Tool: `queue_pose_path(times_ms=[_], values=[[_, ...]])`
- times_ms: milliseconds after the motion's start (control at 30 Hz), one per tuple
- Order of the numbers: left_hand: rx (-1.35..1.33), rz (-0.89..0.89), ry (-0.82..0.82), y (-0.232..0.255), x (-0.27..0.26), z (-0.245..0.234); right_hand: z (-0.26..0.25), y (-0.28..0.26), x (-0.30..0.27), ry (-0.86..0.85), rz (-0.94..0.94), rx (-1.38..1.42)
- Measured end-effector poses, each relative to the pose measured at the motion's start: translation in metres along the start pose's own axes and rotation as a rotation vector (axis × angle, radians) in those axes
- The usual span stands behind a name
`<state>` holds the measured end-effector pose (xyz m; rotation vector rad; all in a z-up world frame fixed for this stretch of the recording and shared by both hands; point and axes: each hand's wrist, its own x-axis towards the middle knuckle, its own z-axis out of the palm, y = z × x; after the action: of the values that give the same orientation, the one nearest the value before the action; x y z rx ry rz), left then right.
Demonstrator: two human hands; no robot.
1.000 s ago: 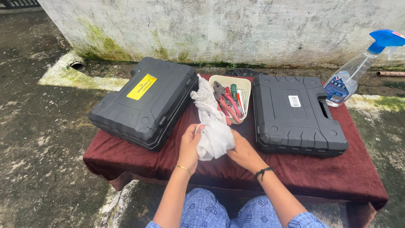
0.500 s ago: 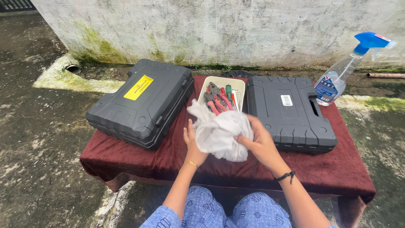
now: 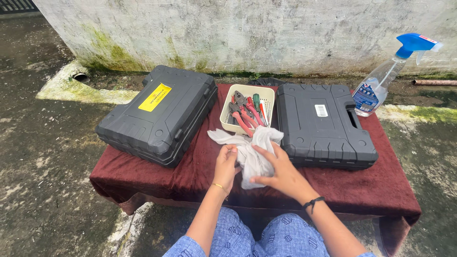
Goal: The person wipes down two black tool cases and a plastic tray containing wire strippers and pliers using a white cloth and a cleaning spray, then spreads out and folds a large maroon fabric on a wooden board.
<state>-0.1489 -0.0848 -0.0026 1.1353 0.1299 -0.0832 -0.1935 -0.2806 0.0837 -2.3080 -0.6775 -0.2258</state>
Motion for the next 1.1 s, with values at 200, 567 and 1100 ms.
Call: queue_pose_path(times_ms=[200,567,1100], values=[[-0.264,-0.042,-0.221,0.02,-0.024,0.019,0.019,-0.006,0.0,0.124,0.112,0.392],[0.81,0.526,0.034,0.015,-0.026,0.014,-0.036,0.022,-0.012,0.507,0.201,0.439],[0.882,0.431,0.089,-0.003,-0.01,-0.019,-0.101,0.136,0.0,0.403,0.162,-0.16]])
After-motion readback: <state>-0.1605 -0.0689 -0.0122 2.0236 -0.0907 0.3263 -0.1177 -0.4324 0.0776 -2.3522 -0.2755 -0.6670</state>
